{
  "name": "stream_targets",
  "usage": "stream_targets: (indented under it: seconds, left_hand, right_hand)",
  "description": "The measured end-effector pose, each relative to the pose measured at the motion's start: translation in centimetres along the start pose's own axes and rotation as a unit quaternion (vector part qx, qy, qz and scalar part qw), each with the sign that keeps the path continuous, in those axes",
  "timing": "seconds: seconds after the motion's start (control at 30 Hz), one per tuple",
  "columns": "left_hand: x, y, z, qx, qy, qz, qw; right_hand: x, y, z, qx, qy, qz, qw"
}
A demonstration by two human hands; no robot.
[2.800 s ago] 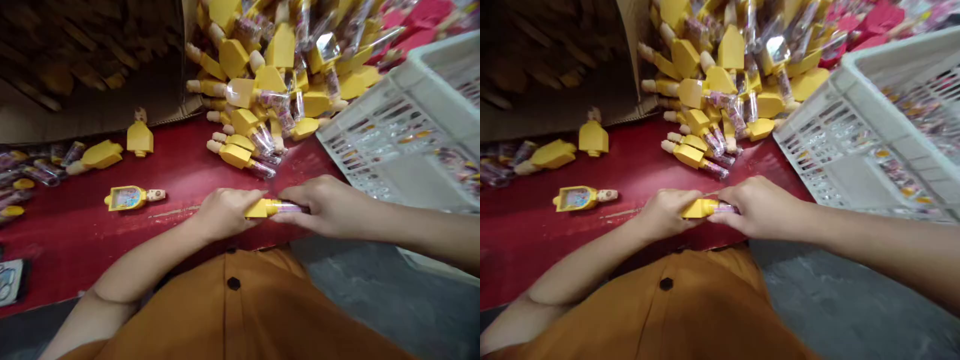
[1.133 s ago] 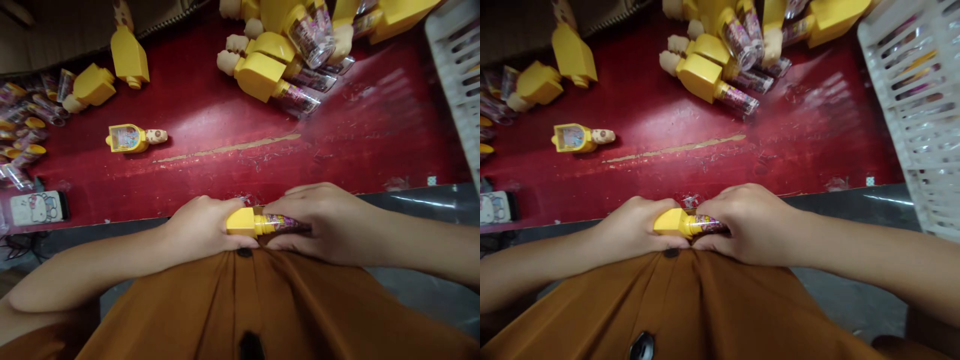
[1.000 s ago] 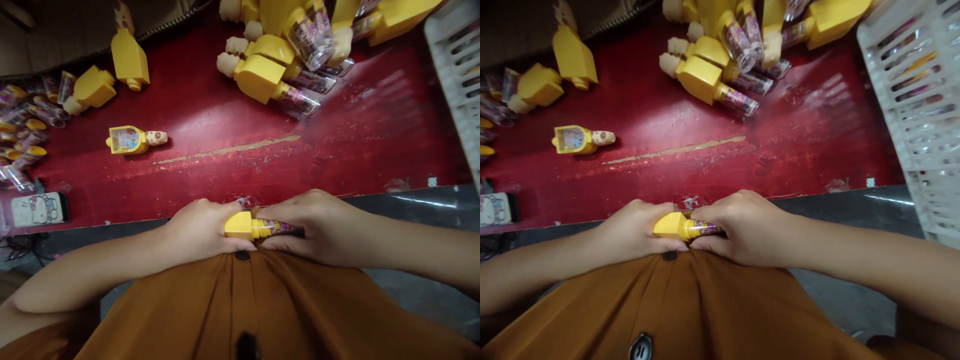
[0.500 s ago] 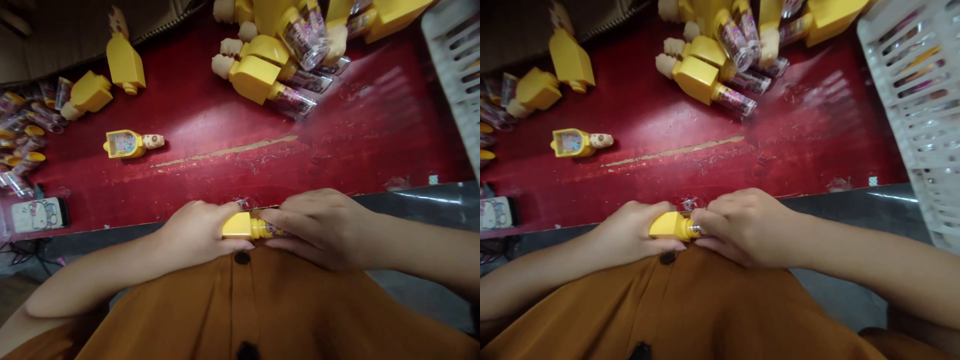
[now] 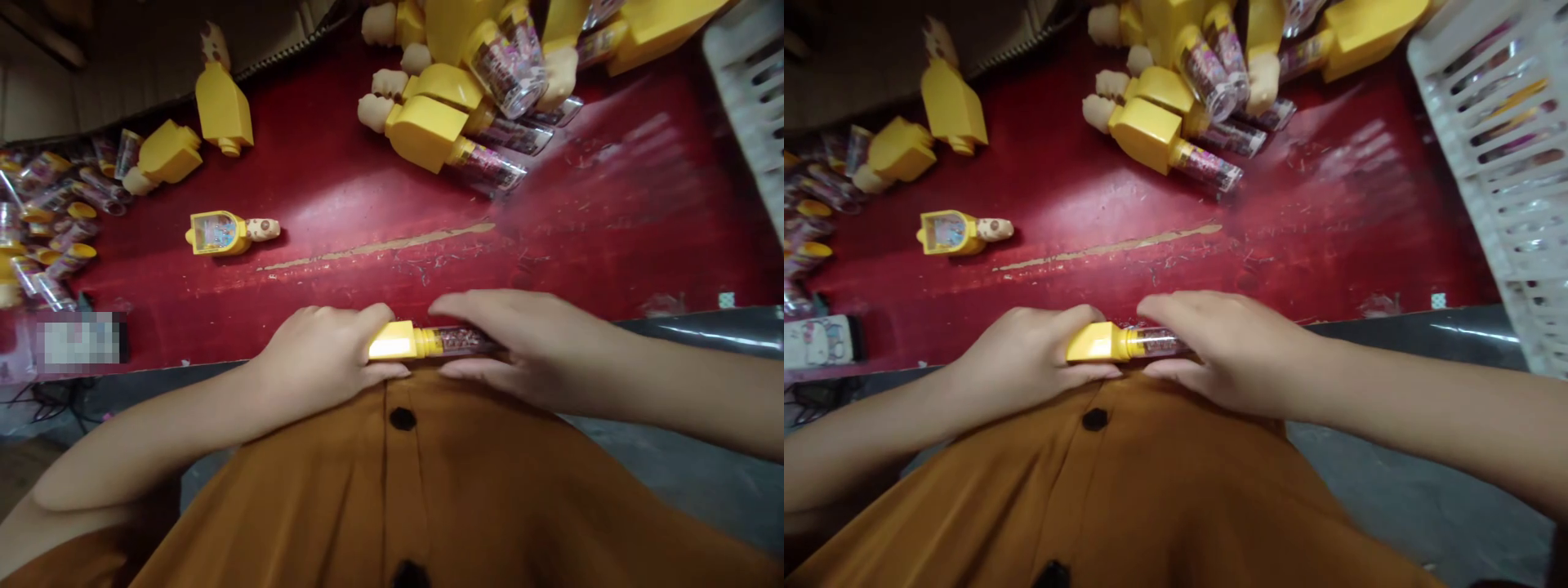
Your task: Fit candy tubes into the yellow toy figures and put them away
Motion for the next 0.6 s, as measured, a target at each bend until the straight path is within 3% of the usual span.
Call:
stream_targets:
  seconds: [0.07,0.1,0.2,0.3,0.37,0.43,0.5,0.57,0.6]
  left_hand:
    - [0.1,0.1,-0.1,-0.009,-0.006,-0.005,1.000]
    - [0.3,0.0,-0.4,-0.024,0.010,-0.020,0.999]
    - [0.5,-0.2,-1.3,-0.080,0.068,-0.063,0.993]
    - [0.8,-0.2,-1.2,-0.091,0.096,-0.084,0.988]
    - [1.2,0.1,-0.5,-0.066,0.092,-0.081,0.990]
    - [1.2,0.4,0.1,-0.038,0.056,-0.060,0.996]
    - [1.3,0.5,0.2,-0.035,0.027,-0.058,0.997]
    - [1.5,0.6,-0.1,-0.054,0.038,-0.084,0.994]
    - [1.6,0.5,-0.4,-0.062,0.058,-0.102,0.991]
  right_hand:
    - [0.5,-0.4,1.6,0.089,-0.111,-0.042,0.989]
    - [0.2,-0.5,1.8,0.093,-0.102,-0.031,0.990]
    - [-1.4,-0.2,0.2,-0.029,0.095,0.072,0.992]
    - [-2.8,-0.5,-0.9,-0.142,0.234,0.149,0.950]
    - [-1.8,-0.2,-0.9,-0.118,0.185,0.103,0.970]
    - [0.1,0.0,0.1,-0.034,0.035,0.005,0.999]
    - [1.0,-0.3,1.4,0.043,-0.106,-0.064,0.991]
    - [0.8,-0.4,1.6,0.053,-0.117,-0.076,0.989]
    - [0.5,-0.2,1.0,0.025,-0.057,-0.064,0.996]
Point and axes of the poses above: each hand's wrist, its own y-axis towards the middle knuckle, its own x-axis out of the back of the hand, z = x × y, the point moved 8 cm from there along y, towards the middle knuckle, and after that the axes turned 10 degrees about y, right-handed, at the moved point
